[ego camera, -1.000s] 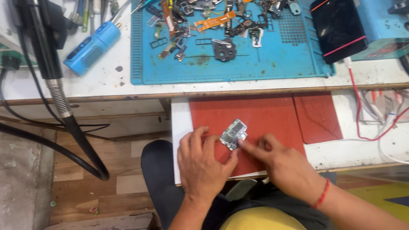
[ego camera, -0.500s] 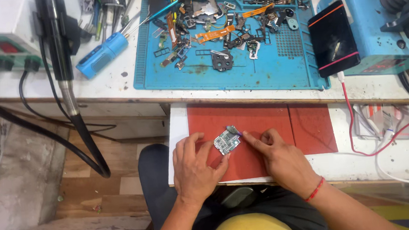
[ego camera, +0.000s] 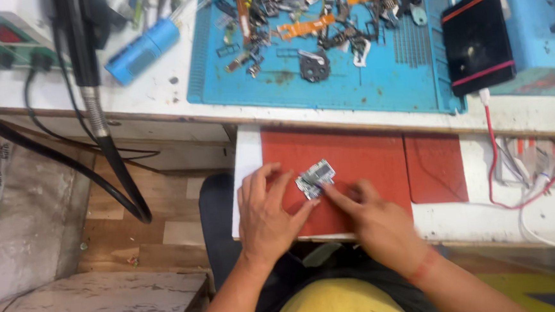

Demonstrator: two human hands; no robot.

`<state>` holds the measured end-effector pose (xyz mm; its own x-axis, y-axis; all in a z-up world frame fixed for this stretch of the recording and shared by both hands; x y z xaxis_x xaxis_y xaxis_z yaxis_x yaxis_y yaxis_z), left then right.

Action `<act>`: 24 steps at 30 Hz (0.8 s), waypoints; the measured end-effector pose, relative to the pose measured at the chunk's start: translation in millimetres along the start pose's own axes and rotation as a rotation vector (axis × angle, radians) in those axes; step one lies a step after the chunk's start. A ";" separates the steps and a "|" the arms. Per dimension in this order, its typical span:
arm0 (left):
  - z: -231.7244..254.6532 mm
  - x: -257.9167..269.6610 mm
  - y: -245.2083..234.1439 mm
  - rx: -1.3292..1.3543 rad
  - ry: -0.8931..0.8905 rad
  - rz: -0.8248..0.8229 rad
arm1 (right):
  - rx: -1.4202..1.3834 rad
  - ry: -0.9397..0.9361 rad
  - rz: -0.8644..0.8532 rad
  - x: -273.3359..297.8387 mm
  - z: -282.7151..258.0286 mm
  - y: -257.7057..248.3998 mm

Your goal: The person cleans a small electronic circuit board using a small brush and a vacuum cleaner. They scrub the surface of the board with the brush and then use the vacuum nozzle to remove debris from the components.

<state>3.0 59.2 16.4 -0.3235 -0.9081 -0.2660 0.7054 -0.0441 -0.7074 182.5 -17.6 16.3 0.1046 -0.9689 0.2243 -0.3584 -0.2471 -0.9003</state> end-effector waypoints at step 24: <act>6.4 -1.7 5.3 -0.109 0.052 -0.042 | -0.046 0.037 0.038 0.7 6.5 -2.8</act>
<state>11.4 57.9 17.3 -0.3858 -0.8834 -0.2661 0.6185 -0.0336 -0.7850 189.6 -17.5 16.6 0.0562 -0.9772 0.2047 -0.4041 -0.2098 -0.8903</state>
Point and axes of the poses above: each hand's wrist, its own x-axis away from the middle knuckle, its own y-axis out of the palm, z = x × y, the point moved 6 cm from there along -x, towards the middle knuckle, and after that the axes turned 2 degrees about -x, right-handed, at the moved point
